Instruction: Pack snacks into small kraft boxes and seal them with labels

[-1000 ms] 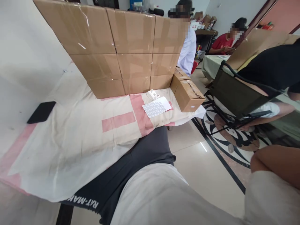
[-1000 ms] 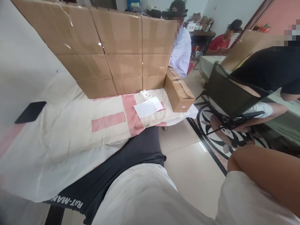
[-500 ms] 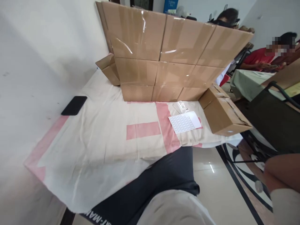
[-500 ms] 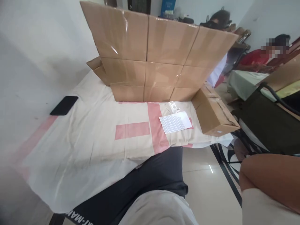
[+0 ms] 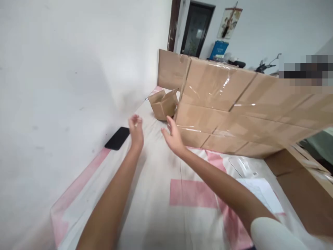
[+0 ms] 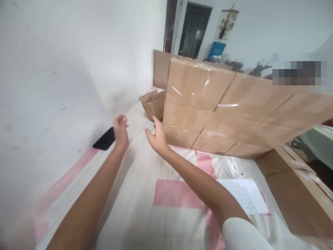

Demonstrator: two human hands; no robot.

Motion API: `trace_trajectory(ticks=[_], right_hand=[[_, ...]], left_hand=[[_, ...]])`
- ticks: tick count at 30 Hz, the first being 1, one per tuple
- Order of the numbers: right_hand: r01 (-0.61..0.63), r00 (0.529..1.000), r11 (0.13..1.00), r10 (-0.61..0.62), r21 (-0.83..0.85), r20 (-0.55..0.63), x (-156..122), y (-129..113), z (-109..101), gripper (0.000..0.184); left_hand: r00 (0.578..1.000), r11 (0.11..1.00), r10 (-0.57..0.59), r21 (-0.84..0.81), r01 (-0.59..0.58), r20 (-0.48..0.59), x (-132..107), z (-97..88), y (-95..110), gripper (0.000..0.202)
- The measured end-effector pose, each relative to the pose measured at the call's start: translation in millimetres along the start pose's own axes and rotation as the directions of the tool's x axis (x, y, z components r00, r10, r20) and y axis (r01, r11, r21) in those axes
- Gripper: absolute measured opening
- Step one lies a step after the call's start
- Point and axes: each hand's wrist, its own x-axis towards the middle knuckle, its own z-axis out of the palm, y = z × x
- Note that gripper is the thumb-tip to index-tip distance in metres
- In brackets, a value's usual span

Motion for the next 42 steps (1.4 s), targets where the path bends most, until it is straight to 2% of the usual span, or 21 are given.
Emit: trace_trajectory(ticks=[3, 6, 9, 12, 15, 17, 18, 20, 22, 24, 27, 30, 33, 35, 37, 39, 42], right_hand=[[-0.210, 0.972, 0.973, 0.197, -0.095, -0.132, 30.4, 81.2, 58.2, 0.082], [-0.300, 0.916, 0.946, 0.251, -0.118, -0.313, 64.4, 139.6, 87.5, 0.085], [-0.338, 0.869, 0.929, 0.248, -0.148, -0.429, 90.4, 175.0, 91.8, 0.081], [-0.331, 0.858, 0.932, 0.231, -0.149, -0.458, 99.0, 195.7, 90.9, 0.075], [-0.313, 0.911, 0.949, 0.289, -0.036, -0.293, 94.7, 202.8, 95.9, 0.071], [-0.307, 0.936, 0.952, 0.304, 0.010, -0.180, 90.3, 201.9, 101.0, 0.068], [-0.306, 0.937, 0.952, 0.302, 0.008, -0.173, 88.7, 200.8, 103.1, 0.067], [-0.313, 0.925, 0.950, 0.300, -0.020, -0.234, 87.5, 199.1, 105.5, 0.069], [-0.312, 0.911, 0.949, 0.285, -0.050, -0.297, 88.4, 198.2, 104.9, 0.073], [-0.305, 0.900, 0.949, 0.260, -0.080, -0.351, 90.6, 196.9, 101.7, 0.073], [-0.292, 0.866, 0.944, 0.192, -0.156, -0.461, 94.6, 192.5, 94.1, 0.070], [-0.254, 0.852, 0.940, 0.106, -0.227, -0.513, 98.1, 187.8, 87.3, 0.073], [-0.242, 0.839, 0.946, 0.093, -0.216, -0.536, 100.6, 188.7, 84.9, 0.073], [-0.270, 0.816, 0.948, 0.133, -0.168, -0.563, 101.7, 192.5, 85.5, 0.073], [-0.312, 0.789, 0.944, 0.195, -0.106, -0.582, 102.2, 197.0, 86.9, 0.075], [-0.344, 0.767, 0.938, 0.251, -0.049, -0.591, 101.8, 200.7, 88.5, 0.076], [-0.369, 0.754, 0.929, 0.296, -0.005, -0.587, 100.5, 204.8, 91.1, 0.077]], left_hand=[[0.988, 0.991, -0.134, -0.017, 0.136, 0.075, 24.3, 47.1, -43.9, 0.079], [0.970, 0.979, -0.190, -0.044, 0.199, 0.152, 49.8, 85.7, -89.9, 0.107], [0.948, 0.971, -0.199, -0.084, 0.226, 0.250, 72.0, 98.6, -122.1, 0.116], [0.919, 0.959, -0.206, -0.116, 0.257, 0.337, 83.8, 93.2, -137.2, 0.110], [0.887, 0.956, -0.178, -0.139, 0.258, 0.427, 85.4, 87.7, -139.5, 0.104], [0.874, 0.968, -0.140, -0.122, 0.220, 0.465, 82.5, 87.0, -137.1, 0.093], [0.873, 0.975, -0.127, -0.103, 0.197, 0.471, 80.4, 86.9, -135.3, 0.084], [0.881, 0.986, -0.112, -0.060, 0.157, 0.459, 76.3, 85.7, -131.3, 0.069], [0.896, 0.992, -0.096, -0.037, 0.124, 0.434, 75.2, 82.8, -126.6, 0.064], [0.917, 0.998, -0.067, 0.008, 0.069, 0.393, 81.2, 80.9, -121.8, 0.073], [0.938, 0.985, 0.005, 0.159, -0.064, 0.346, 106.7, 89.9, -117.1, 0.114], [0.938, 0.965, -0.005, 0.247, -0.087, 0.347, 138.7, 117.1, -121.7, 0.151], [0.916, 0.985, 0.022, 0.146, -0.088, 0.402, 154.5, 148.8, -135.7, 0.157], [0.898, 0.989, 0.056, 0.101, -0.111, 0.436, 155.7, 163.5, -145.9, 0.145], [0.898, 0.987, 0.035, 0.125, -0.100, 0.438, 158.4, 170.9, -153.7, 0.116], [0.922, 0.980, -0.016, 0.189, -0.063, 0.387, 169.5, 172.9, -158.3, 0.085], [0.959, 0.952, -0.087, 0.306, 0.000, 0.270, 202.7, 176.2, -161.2, 0.070]])
